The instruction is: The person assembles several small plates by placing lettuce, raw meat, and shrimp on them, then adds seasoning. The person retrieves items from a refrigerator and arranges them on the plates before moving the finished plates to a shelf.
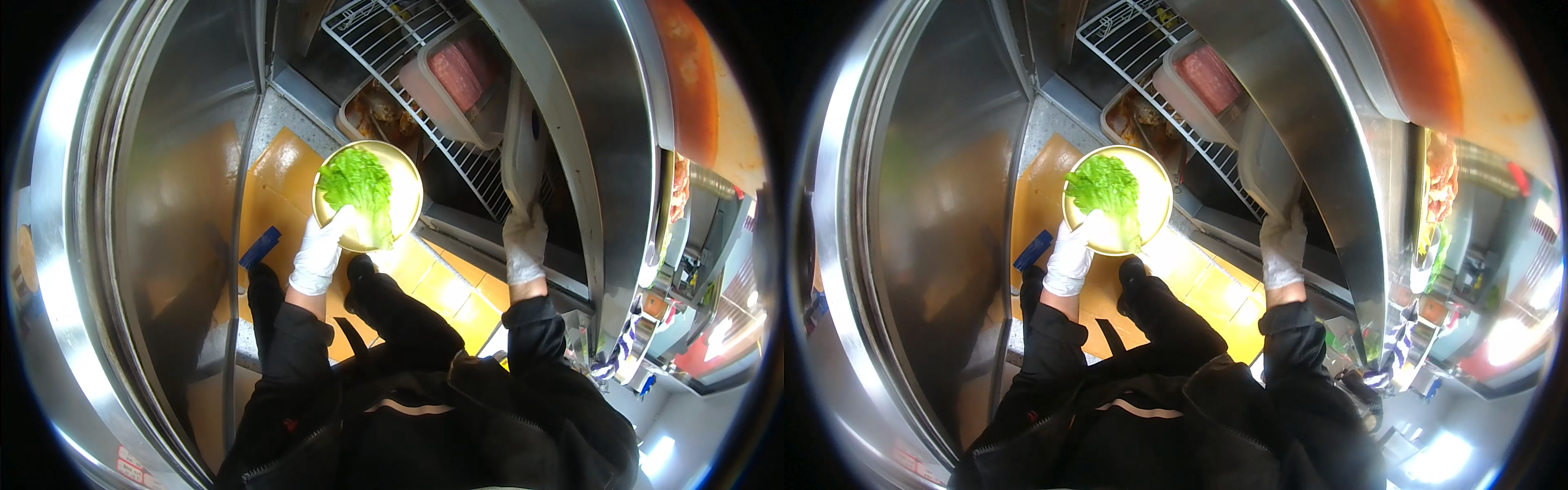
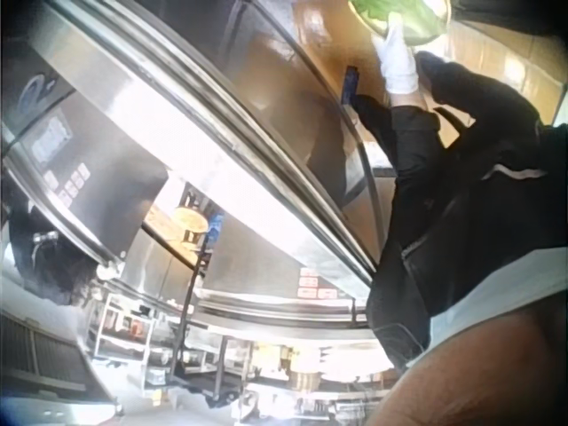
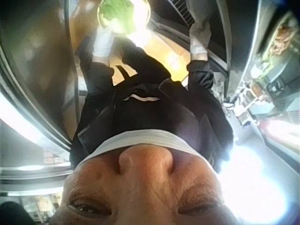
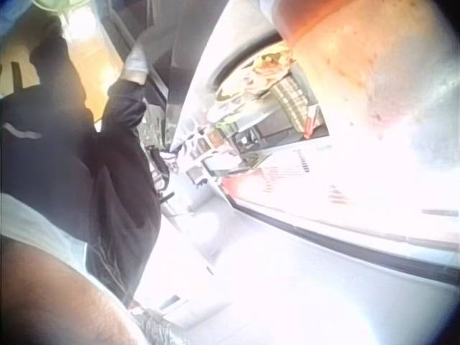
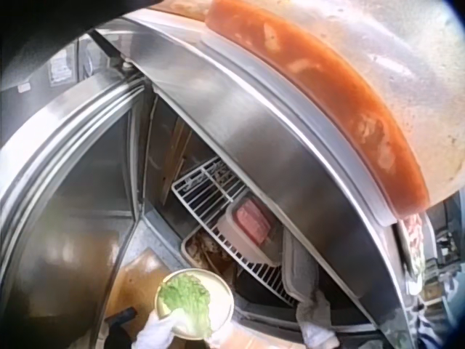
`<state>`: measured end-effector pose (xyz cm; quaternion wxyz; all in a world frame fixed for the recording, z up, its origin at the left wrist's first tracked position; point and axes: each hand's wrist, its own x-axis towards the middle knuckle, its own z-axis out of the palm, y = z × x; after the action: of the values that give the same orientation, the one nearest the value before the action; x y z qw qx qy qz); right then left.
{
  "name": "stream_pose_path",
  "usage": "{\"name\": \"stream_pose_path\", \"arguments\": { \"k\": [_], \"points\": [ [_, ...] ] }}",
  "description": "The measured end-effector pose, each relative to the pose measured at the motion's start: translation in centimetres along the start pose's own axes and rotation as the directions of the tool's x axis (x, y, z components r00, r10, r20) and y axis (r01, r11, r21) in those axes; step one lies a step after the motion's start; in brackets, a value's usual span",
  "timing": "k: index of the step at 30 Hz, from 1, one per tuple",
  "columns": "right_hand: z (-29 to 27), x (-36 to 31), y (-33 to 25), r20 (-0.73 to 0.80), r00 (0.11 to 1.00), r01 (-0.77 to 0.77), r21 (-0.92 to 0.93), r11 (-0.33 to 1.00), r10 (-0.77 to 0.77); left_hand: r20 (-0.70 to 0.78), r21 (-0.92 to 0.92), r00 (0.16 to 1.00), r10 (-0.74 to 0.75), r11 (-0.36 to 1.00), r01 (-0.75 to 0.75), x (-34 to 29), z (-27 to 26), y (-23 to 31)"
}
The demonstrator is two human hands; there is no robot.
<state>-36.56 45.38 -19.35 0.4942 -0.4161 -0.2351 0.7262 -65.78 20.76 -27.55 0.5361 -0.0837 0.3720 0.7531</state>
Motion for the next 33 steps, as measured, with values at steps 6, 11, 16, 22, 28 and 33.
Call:
{"name": "stream_pose_path", "arguments": {
  "k": [6, 11, 16, 22, 28, 33],
  "points": [
    [-6.4, -6.3, 1.7, -0.411, 0.868, -0.14, 0.336, 0.931, 0.278, 0.11, 0.003, 0.983, -0.148, 0.989, 0.149, -0.4, 1.6, 0.7],
    [-6.4, -1.7, 3.3, -0.43, 0.882, -0.059, 0.302, 0.951, 0.191, 0.153, -0.09, 0.98, -0.126, 0.986, 0.141, -0.2, 1.1, -0.1],
    [-4.0, 2.0, 3.9, -0.634, 0.769, -0.034, 0.084, 0.996, 0.08, 0.124, -0.045, 0.981, -0.148, 0.987, 0.154, -0.2, 0.2, -0.3],
    [-5.5, 3.7, 3.4, -0.265, 0.91, -0.127, -0.91, 0.396, -0.317, 0.119, -0.031, 0.984, -0.132, 0.99, 0.137, -0.7, -1.0, -0.1],
    [-2.6, 1.5, 3.0, -0.186, 0.806, 0.337, -0.637, 0.694, -0.562, 0.085, -0.004, 0.982, -0.169, 0.985, 0.17, -0.6, -2.1, -0.2],
    [-0.4, -0.3, 2.5, -0.221, 0.783, 0.328, -0.647, 0.688, -0.581, 0.081, -0.025, 0.977, -0.195, 0.98, 0.197, -0.5, -2.1, -0.4]
  ]
}}
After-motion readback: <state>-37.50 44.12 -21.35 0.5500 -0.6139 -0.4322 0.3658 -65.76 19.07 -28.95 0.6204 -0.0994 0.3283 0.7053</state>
